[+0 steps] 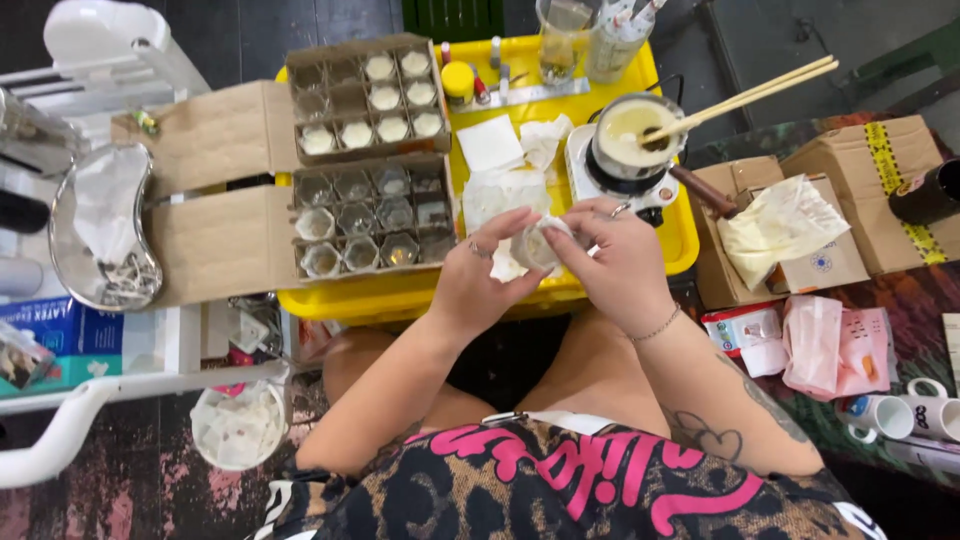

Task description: Cleaning and wiping glass candle holders or jars using tissues at a workbench.

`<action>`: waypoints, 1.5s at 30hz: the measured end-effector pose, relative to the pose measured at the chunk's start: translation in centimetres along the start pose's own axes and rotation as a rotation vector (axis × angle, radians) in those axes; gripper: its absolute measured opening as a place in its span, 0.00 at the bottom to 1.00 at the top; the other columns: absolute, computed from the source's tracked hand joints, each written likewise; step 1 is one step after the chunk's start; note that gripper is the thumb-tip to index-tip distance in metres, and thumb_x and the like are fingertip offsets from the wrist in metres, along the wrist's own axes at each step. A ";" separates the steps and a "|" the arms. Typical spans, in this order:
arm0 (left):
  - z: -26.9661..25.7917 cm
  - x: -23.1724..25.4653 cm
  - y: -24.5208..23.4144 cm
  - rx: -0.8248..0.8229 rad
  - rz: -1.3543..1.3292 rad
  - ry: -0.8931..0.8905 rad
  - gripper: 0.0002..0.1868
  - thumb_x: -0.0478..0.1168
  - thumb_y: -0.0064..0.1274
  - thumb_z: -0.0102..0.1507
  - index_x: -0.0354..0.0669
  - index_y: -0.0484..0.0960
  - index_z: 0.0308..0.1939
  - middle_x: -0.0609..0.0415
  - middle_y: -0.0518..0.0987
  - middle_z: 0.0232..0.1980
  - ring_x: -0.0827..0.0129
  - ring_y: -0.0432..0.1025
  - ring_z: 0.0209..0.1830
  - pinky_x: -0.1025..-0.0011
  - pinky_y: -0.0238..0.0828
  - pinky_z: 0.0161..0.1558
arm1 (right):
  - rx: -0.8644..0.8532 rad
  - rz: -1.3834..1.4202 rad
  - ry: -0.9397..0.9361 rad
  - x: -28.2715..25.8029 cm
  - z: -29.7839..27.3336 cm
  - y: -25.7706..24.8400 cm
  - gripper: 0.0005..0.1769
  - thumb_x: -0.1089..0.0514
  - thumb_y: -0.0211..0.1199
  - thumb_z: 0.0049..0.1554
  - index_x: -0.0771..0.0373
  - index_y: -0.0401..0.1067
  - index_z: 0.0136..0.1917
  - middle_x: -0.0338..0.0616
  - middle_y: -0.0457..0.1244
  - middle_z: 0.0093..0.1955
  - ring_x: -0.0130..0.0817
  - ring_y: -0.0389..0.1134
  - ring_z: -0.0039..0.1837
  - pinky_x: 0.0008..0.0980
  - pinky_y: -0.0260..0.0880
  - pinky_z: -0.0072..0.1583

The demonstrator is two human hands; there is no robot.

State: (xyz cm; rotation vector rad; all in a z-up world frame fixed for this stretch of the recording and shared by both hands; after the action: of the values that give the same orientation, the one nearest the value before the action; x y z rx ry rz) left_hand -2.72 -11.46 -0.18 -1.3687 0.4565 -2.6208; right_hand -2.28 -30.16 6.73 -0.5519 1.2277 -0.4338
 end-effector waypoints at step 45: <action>-5.2 0.9 0.8 -0.100 -1.273 -0.498 0.39 0.38 0.56 0.72 0.42 0.54 0.84 0.50 0.74 0.65 0.66 0.70 0.64 0.64 0.73 0.65 | 0.039 0.777 0.030 4.1 -6.3 1.7 0.14 0.65 0.66 0.62 0.67 0.76 0.61 0.35 0.60 0.61 0.23 0.63 0.56 0.23 0.66 0.58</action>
State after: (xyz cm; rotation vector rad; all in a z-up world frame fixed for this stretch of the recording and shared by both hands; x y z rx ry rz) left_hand -7.48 -11.46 -2.54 -2.9248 -0.5744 -2.7513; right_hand -7.09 -32.23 1.15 -0.0072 1.3535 0.1926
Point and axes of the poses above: each hand's wrist, its own z-axis towards the middle knuckle, its own y-axis out of the palm, x = y × z, the point moved 1 cm from there along z, towards the middle knuckle
